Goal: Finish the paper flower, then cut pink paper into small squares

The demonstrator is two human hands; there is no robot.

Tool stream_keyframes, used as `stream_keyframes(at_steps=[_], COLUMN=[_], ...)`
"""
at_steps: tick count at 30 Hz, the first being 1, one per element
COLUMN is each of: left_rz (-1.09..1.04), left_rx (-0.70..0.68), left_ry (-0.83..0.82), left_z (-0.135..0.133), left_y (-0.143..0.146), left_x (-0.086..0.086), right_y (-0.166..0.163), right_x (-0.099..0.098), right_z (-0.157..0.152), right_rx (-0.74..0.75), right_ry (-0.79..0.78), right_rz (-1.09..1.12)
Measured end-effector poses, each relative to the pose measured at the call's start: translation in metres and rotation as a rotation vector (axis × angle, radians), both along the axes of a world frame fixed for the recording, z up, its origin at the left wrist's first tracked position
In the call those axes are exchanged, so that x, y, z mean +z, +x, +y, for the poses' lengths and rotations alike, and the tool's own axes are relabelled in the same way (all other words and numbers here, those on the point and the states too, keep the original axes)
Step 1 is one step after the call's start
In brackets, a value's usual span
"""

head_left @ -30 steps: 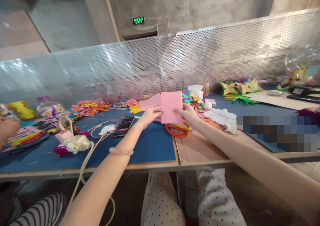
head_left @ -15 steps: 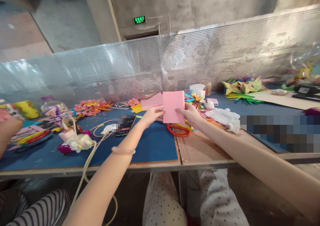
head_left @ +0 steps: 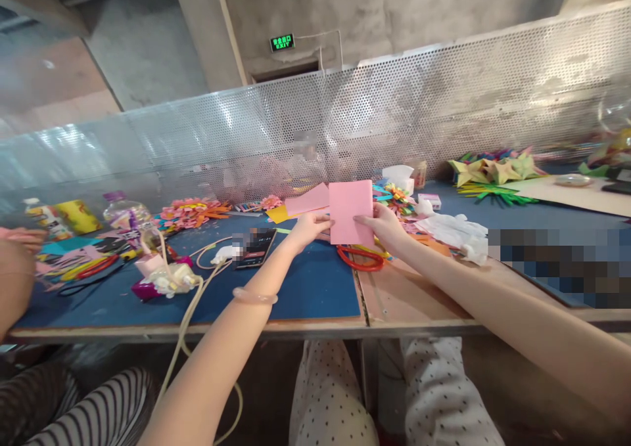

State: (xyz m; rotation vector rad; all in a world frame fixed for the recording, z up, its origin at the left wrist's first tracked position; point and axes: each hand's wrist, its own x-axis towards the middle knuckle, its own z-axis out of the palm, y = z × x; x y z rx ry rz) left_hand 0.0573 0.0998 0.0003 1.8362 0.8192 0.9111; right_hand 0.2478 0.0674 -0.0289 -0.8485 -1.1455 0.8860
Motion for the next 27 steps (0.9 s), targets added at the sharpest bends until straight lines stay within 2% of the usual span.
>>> stream_keyframes(at_steps=[5,9,19,27], left_rz=[0.021,0.017,0.02,-0.019], left_rx=[0.085,0.09,0.049,-0.018], left_ry=[0.038,0.029,0.013,-0.051], left_z=[-0.0003,-0.0003,-0.0029,-0.0023], left_y=[0.0011,0.0021,0.0006,0.0003], left_x=[-0.0005,-0.0006,0.0023,0.0007], right_y=[-0.0009,-0.0017,0.0008,0.0027], right_x=[-0.0012,-0.0004,-0.0015,-0.0038], right_z=[0.0023,0.0016,-0.0009,0.0008], right_rx=[-0.057,-0.075,0.138,0.166], right_ry=[0.005,0.01,-0.044,-0.018], right_rz=[-0.044,-0.063,0.026,0.044])
